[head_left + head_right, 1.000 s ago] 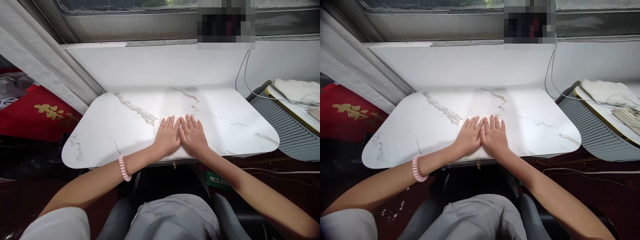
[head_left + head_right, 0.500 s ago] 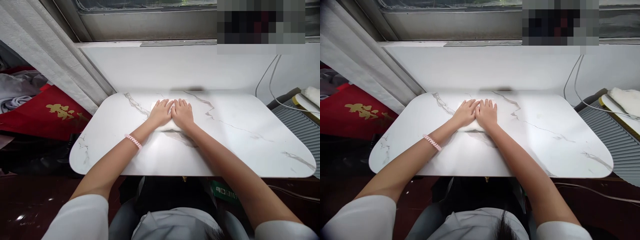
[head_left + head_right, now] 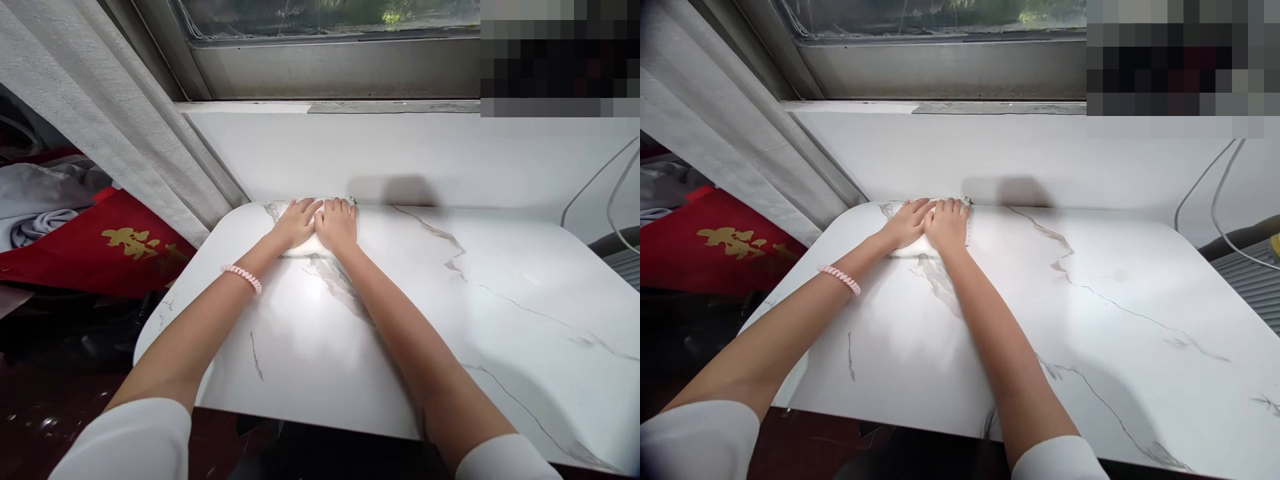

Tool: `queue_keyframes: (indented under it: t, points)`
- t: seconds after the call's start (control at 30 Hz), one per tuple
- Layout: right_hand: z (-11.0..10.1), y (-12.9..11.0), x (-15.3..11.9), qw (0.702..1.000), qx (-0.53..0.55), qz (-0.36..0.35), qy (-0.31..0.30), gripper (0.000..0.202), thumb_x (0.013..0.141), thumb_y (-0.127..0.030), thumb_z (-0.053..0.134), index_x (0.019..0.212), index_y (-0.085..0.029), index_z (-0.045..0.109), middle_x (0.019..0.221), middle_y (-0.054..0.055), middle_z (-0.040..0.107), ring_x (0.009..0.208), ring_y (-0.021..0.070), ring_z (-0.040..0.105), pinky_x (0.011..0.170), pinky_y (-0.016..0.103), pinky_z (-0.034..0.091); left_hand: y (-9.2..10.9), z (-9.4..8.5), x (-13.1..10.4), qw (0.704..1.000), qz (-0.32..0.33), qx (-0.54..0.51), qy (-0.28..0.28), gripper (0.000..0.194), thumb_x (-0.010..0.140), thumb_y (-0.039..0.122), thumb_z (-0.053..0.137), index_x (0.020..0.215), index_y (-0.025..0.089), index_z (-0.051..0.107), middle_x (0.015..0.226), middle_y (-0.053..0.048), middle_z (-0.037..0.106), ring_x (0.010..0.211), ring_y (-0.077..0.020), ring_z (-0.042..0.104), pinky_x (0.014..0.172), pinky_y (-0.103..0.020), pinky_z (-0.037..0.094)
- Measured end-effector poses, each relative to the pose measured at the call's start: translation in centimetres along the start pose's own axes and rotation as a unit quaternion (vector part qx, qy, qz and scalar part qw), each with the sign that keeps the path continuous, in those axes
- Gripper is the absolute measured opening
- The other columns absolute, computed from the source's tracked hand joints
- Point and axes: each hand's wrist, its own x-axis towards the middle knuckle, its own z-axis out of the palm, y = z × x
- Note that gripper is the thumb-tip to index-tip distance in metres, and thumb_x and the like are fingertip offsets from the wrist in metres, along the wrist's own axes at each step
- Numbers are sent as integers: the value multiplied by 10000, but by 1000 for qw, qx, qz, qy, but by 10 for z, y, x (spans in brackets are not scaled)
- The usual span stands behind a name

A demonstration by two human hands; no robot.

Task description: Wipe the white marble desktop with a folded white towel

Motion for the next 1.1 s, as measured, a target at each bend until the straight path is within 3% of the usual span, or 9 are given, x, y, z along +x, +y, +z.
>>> queue_keyframes:
  t: [0.13,0.27,0.6,0.77,0.9,1.1]
  points:
    - [3,-19,-7,1000,15,-17,-20,509,1005,-259,288,1409,-27,494,1517,226,448,1445,348,331,1187,535,199,-14,-3,-18,1000,-21,9,-6,554,1001,338,270,1519,161,356,1592,-130,368,1484,-231,292,1228,-470,167]
    - [-4,-26,-35,998,34,-29,-42,530,1010,-274,307,1456,-25,449,1555,231,398,1473,340,298,1199,537,177,-3,-4,-49,999,-31,17,-1,559,999,332,267,1523,155,347,1594,-139,361,1490,-250,283,1231,-498,153]
    - [-41,-39,-169,992,54,-77,-81,586,1024,-350,276,1531,-71,371,1612,196,309,1512,366,199,1213,577,145,52,-13,-175,1000,0,4,-10,600,998,399,241,1512,108,348,1599,-171,335,1509,-281,238,1239,-512,141]
    - [-53,-57,-219,986,82,-110,-96,611,1019,-363,263,1541,-56,342,1617,208,284,1525,365,151,1205,645,98,64,-20,-231,1000,3,-6,-20,607,1004,417,219,1525,124,325,1610,-163,320,1521,-273,210,1240,-520,142]
    - [-49,-86,-229,979,108,-130,-114,620,1018,-374,269,1538,-44,343,1615,212,286,1526,368,143,1205,668,62,45,-25,-263,1000,-19,2,-15,607,988,405,229,1544,171,299,1618,-139,316,1514,-284,235,1231,-540,163]
    - [-26,-134,-205,967,137,-173,-128,636,1019,-361,297,1522,26,335,1602,262,277,1520,391,145,1207,662,38,-20,-30,-282,998,-52,29,-6,621,976,422,205,1540,184,313,1598,-132,358,1494,-288,283,1224,-536,177]
